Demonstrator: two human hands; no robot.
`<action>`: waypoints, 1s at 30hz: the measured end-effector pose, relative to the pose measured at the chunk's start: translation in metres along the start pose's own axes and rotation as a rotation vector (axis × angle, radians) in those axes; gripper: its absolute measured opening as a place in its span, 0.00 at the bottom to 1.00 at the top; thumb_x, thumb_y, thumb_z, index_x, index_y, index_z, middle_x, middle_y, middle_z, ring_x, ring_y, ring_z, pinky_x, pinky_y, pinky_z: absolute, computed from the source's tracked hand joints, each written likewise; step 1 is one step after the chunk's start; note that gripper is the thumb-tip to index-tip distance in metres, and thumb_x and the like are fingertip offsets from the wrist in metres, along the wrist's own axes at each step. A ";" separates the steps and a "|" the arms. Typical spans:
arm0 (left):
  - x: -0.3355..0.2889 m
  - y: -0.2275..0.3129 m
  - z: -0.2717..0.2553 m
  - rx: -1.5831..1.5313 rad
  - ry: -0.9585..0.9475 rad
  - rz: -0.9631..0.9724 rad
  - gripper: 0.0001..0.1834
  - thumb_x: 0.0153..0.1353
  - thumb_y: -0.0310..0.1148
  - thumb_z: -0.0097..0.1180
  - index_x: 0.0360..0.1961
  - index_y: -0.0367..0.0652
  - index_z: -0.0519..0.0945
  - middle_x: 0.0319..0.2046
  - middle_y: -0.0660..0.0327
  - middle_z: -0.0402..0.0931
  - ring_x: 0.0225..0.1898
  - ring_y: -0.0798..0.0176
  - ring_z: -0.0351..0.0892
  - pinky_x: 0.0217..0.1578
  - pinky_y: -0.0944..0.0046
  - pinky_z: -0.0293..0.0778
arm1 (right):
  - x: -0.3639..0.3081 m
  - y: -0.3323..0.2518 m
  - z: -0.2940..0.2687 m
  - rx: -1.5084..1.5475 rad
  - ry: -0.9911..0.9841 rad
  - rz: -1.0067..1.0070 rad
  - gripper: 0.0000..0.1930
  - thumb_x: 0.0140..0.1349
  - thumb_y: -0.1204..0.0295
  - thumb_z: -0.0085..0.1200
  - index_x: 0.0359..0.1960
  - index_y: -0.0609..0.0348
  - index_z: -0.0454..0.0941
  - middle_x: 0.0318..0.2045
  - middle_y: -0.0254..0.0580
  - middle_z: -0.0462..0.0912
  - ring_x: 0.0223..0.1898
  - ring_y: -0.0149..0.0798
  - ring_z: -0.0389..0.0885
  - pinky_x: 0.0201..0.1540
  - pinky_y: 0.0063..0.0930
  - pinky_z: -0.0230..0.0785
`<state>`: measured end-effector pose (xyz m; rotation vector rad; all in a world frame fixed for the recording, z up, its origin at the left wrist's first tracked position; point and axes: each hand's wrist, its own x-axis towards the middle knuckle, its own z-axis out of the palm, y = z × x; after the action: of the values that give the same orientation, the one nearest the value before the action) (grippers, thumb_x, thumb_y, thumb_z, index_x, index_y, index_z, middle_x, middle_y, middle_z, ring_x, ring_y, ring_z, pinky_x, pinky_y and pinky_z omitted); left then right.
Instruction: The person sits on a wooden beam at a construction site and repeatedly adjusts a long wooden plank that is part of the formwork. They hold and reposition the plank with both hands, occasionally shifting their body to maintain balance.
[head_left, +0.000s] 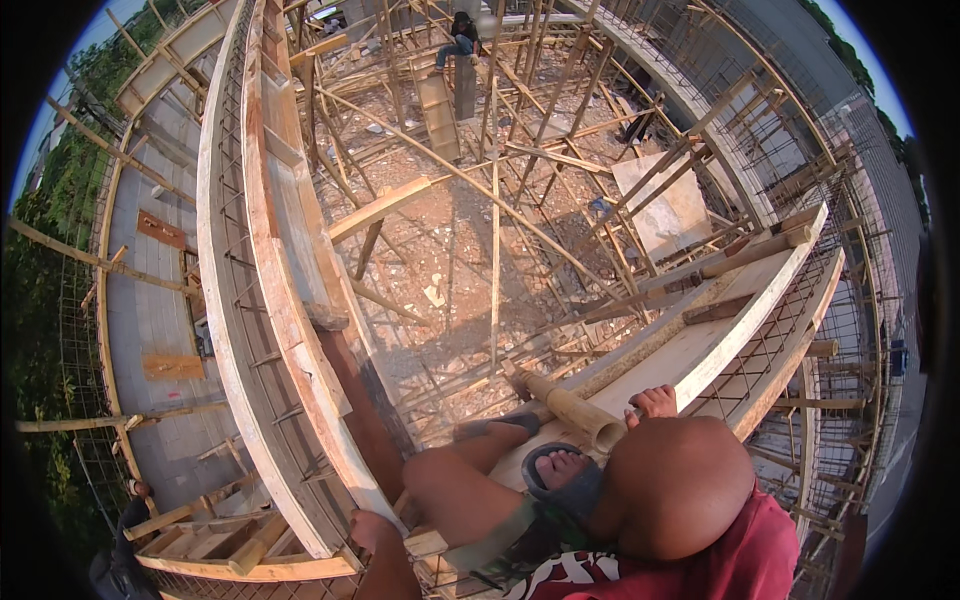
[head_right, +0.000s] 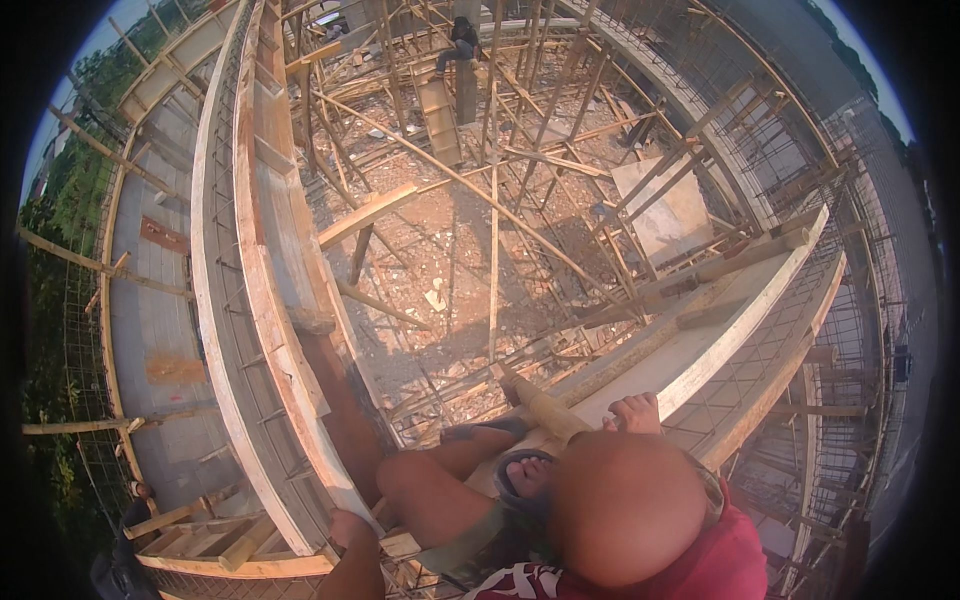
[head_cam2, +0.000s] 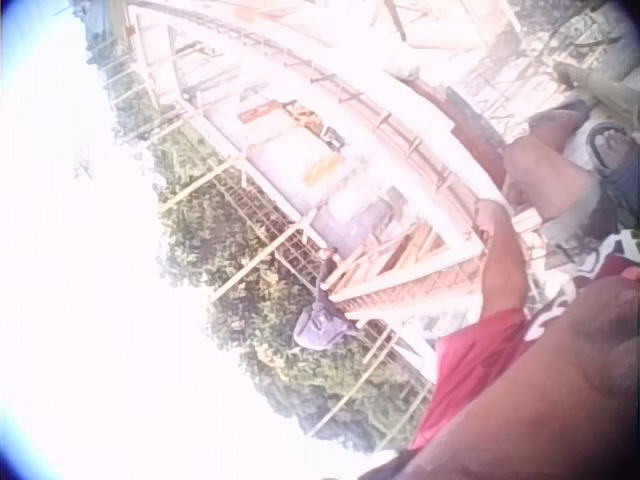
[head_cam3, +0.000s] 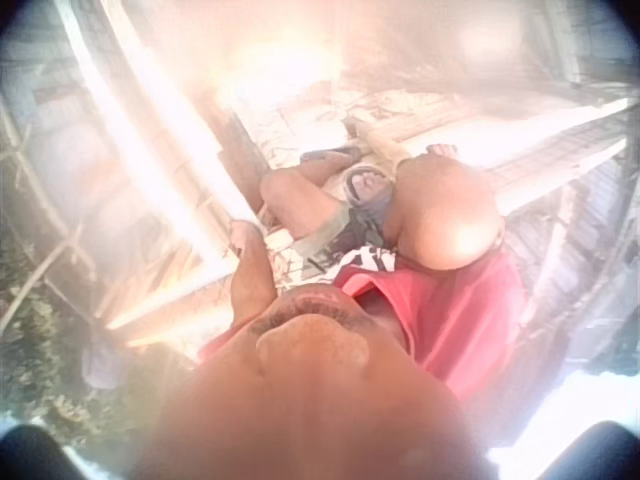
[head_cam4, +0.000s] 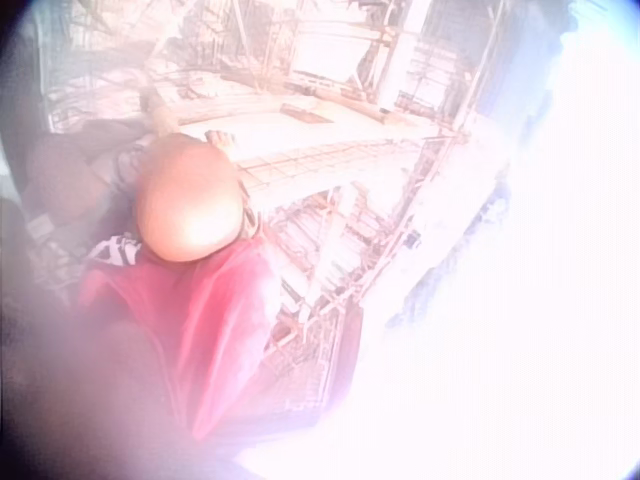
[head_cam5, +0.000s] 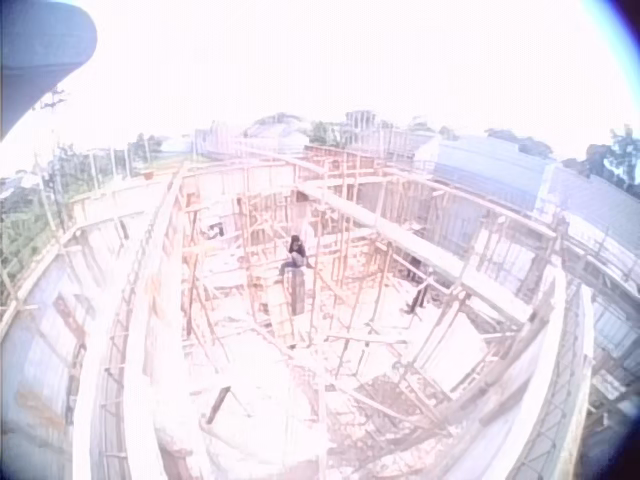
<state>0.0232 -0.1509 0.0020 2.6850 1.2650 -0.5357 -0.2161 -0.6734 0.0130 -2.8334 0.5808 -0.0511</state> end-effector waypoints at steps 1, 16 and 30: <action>-0.009 0.006 -0.008 0.054 -0.026 -0.015 0.25 0.70 0.43 0.38 0.48 0.35 0.83 0.50 0.43 0.83 0.49 0.40 0.84 0.51 0.43 0.78 | 0.006 -0.008 -0.006 -0.002 -0.026 0.013 0.13 0.49 0.60 0.64 0.32 0.53 0.83 0.30 0.40 0.84 0.38 0.46 0.80 0.53 0.46 0.64; -0.024 0.024 -0.022 -0.064 0.039 -0.103 0.30 0.71 0.45 0.36 0.47 0.31 0.84 0.48 0.40 0.83 0.49 0.37 0.84 0.55 0.43 0.76 | 0.008 -0.013 -0.013 -0.012 -0.020 0.023 0.12 0.47 0.61 0.66 0.30 0.54 0.83 0.30 0.40 0.84 0.38 0.46 0.80 0.54 0.46 0.63; -0.005 0.012 -0.009 -0.233 -0.008 -0.240 0.31 0.69 0.48 0.36 0.49 0.33 0.84 0.50 0.41 0.82 0.52 0.37 0.82 0.57 0.39 0.73 | 0.009 -0.014 -0.013 -0.014 -0.018 0.020 0.12 0.48 0.61 0.66 0.31 0.54 0.83 0.29 0.40 0.83 0.37 0.46 0.80 0.52 0.45 0.64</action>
<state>0.0319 -0.1602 0.0116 2.3565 1.5534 -0.3957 -0.2038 -0.6678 0.0290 -2.8380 0.6075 -0.0183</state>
